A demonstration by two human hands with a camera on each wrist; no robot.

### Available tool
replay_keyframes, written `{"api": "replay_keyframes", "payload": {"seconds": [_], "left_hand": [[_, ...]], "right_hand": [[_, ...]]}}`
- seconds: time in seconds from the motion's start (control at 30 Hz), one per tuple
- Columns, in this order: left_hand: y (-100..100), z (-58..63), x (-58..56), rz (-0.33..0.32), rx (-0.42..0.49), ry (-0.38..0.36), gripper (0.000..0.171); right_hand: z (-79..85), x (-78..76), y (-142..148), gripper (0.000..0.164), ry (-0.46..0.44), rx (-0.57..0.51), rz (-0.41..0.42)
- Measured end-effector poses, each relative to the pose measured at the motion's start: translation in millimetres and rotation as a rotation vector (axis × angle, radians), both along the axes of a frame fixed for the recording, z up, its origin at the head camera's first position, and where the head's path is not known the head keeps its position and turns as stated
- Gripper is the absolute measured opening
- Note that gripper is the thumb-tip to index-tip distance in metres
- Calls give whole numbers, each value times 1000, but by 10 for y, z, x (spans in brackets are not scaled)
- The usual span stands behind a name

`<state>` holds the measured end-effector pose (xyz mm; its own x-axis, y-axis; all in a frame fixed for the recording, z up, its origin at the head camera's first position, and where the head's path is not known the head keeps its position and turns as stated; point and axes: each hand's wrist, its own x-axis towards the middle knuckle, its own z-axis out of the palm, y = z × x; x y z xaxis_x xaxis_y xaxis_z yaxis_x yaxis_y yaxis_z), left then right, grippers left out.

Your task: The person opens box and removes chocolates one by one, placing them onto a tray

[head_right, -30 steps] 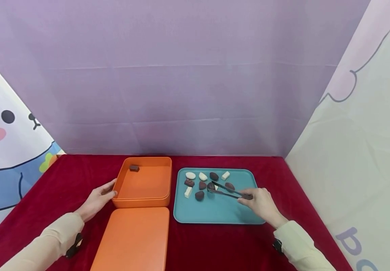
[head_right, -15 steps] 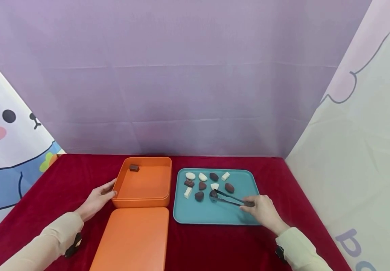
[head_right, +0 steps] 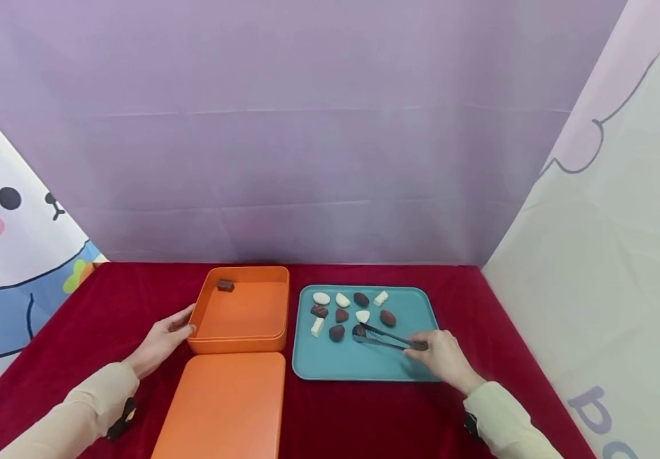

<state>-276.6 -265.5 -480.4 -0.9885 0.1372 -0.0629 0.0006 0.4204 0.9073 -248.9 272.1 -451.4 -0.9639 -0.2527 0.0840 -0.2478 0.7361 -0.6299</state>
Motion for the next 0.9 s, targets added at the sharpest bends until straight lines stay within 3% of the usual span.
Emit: {"api": "replay_keyframes", "payload": {"seconds": [0.33,0.9], "left_hand": [[15,26,-14,8,13,-24,62],[-1,41,-9,14,-24,-17,62]], "right_hand": [[-44,-17,25,30,-50,-21,-23],[-10,17,30,37,-52,-38,6]]}}
